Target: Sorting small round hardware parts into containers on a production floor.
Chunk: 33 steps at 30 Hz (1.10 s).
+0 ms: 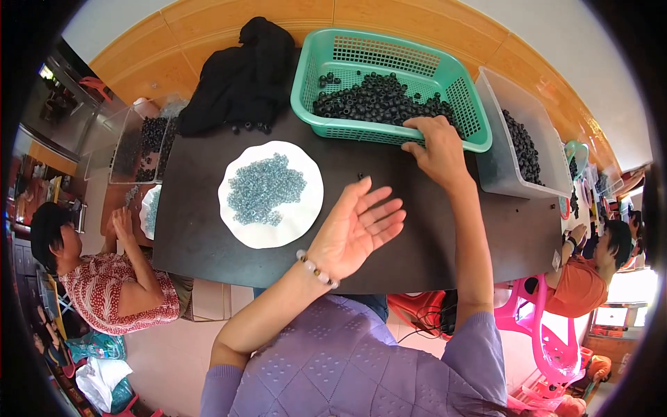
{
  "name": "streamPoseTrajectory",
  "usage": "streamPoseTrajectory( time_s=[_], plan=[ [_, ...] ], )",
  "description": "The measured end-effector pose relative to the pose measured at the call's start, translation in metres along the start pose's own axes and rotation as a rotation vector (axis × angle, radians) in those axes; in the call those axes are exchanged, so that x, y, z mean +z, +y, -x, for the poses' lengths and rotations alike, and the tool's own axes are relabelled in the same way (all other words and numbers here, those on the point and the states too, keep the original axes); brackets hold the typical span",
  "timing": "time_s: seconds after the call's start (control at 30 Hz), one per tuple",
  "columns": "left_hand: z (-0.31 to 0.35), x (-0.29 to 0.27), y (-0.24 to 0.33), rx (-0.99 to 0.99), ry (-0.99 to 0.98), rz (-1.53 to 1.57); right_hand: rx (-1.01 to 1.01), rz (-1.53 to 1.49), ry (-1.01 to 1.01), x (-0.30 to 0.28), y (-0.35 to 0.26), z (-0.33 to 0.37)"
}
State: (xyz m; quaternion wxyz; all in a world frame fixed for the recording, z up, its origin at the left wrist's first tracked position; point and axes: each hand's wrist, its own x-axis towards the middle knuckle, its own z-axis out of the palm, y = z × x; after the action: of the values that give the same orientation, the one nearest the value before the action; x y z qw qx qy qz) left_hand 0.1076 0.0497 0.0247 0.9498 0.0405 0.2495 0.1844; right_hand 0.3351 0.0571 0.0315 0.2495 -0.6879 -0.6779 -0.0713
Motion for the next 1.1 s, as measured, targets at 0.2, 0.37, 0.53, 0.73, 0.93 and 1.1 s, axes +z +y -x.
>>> streamPoseTrajectory(
  time_s=[0.2,0.37,0.53,0.73,0.93,1.1],
  plan=[
    [-0.049,0.02,0.018,0.108,0.046,0.067,0.005,0.068,0.154,0.021,0.008,0.006],
    [-0.094,0.029,0.038,0.134,0.03,0.146,-0.084,0.091,0.266,0.033,0.013,0.023],
    [-0.109,0.023,0.032,0.144,-0.005,0.212,-0.173,0.076,0.327,0.034,0.014,0.029],
    [-0.109,0.02,0.035,0.111,0.029,0.27,-0.133,-0.221,0.081,-0.001,0.005,0.024],
    [-0.111,0.005,0.033,0.135,-0.055,0.229,0.163,-0.534,-0.06,-0.028,0.027,0.005],
    [-0.111,0.009,0.028,0.134,0.022,0.25,0.312,-0.183,0.044,-0.009,0.102,-0.021]
  ],
)
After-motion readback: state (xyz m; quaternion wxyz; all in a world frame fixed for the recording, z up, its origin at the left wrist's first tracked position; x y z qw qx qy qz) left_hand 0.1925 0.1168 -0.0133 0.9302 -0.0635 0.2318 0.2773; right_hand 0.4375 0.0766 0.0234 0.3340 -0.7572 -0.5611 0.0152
